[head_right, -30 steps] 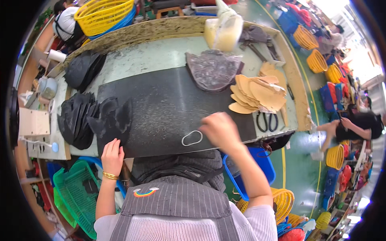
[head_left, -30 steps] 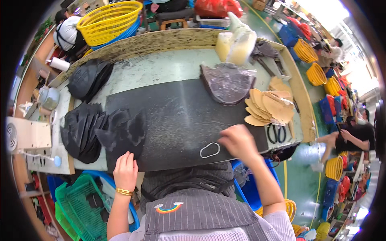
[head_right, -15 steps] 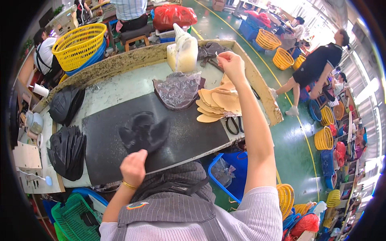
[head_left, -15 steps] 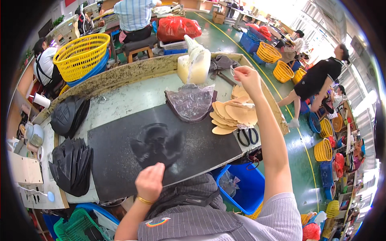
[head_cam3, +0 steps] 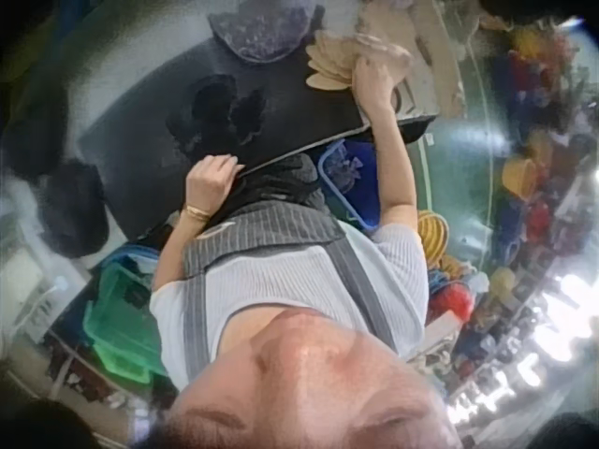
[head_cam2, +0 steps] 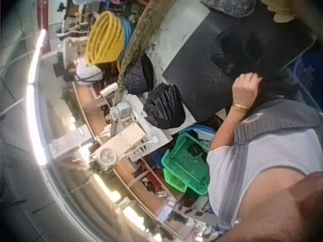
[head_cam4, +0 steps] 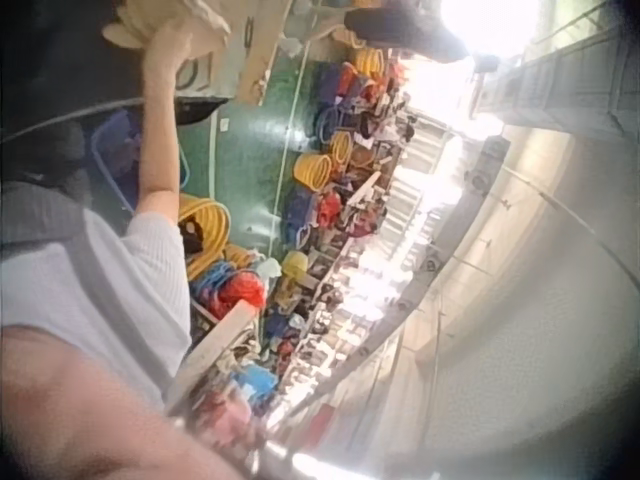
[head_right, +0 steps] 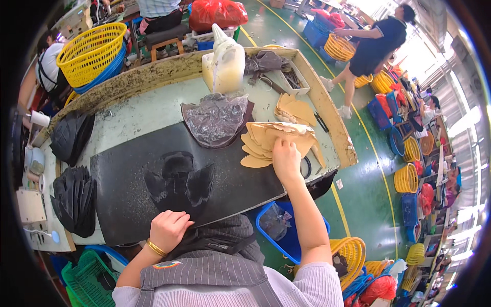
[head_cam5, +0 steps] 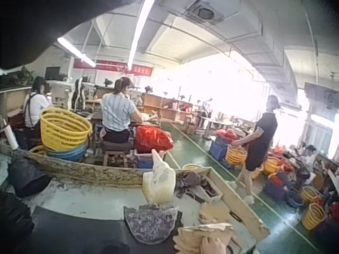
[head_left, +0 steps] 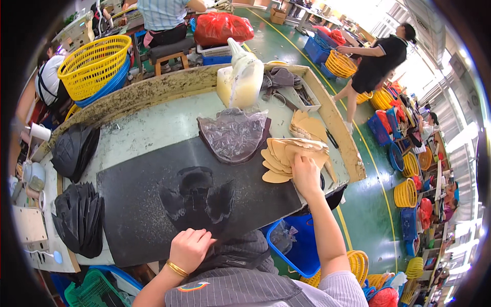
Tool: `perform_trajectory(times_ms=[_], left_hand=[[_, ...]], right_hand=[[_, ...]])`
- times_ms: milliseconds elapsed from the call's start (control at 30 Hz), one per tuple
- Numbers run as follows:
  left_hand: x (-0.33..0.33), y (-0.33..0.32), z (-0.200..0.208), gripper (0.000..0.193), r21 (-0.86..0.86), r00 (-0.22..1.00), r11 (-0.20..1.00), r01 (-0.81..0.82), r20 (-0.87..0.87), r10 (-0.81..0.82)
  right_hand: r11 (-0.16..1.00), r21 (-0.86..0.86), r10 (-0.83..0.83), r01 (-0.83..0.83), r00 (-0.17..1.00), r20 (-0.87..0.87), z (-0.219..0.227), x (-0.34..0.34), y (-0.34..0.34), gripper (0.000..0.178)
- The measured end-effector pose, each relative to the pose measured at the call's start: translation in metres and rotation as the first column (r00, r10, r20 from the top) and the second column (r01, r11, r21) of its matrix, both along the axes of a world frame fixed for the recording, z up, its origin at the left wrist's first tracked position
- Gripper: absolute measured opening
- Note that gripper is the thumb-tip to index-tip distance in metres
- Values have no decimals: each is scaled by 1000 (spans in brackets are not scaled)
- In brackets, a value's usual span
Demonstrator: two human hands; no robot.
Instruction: The person assembles shoe components by peeling backing from adhesive pads, sticking them onto shoe upper pieces, and pressing fabric layers onto the assemblies by hand.
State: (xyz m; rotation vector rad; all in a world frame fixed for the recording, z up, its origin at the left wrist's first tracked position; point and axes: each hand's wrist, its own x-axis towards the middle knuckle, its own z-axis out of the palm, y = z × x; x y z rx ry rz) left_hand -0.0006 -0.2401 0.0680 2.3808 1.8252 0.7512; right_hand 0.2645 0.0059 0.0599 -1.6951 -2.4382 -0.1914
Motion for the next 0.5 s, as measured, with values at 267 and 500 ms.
perform_trajectory(times_ms=[267, 500], left_hand=[[46, 78, 31, 23, 101, 903, 988, 114, 404, -146], [89, 128, 23, 37, -164, 249, 964, 208, 962, 110]], right_hand=[[979, 201, 18, 23, 979, -201, 4, 16, -21, 16], [835, 416, 492, -361, 829, -267, 45, -42, -121, 36]])
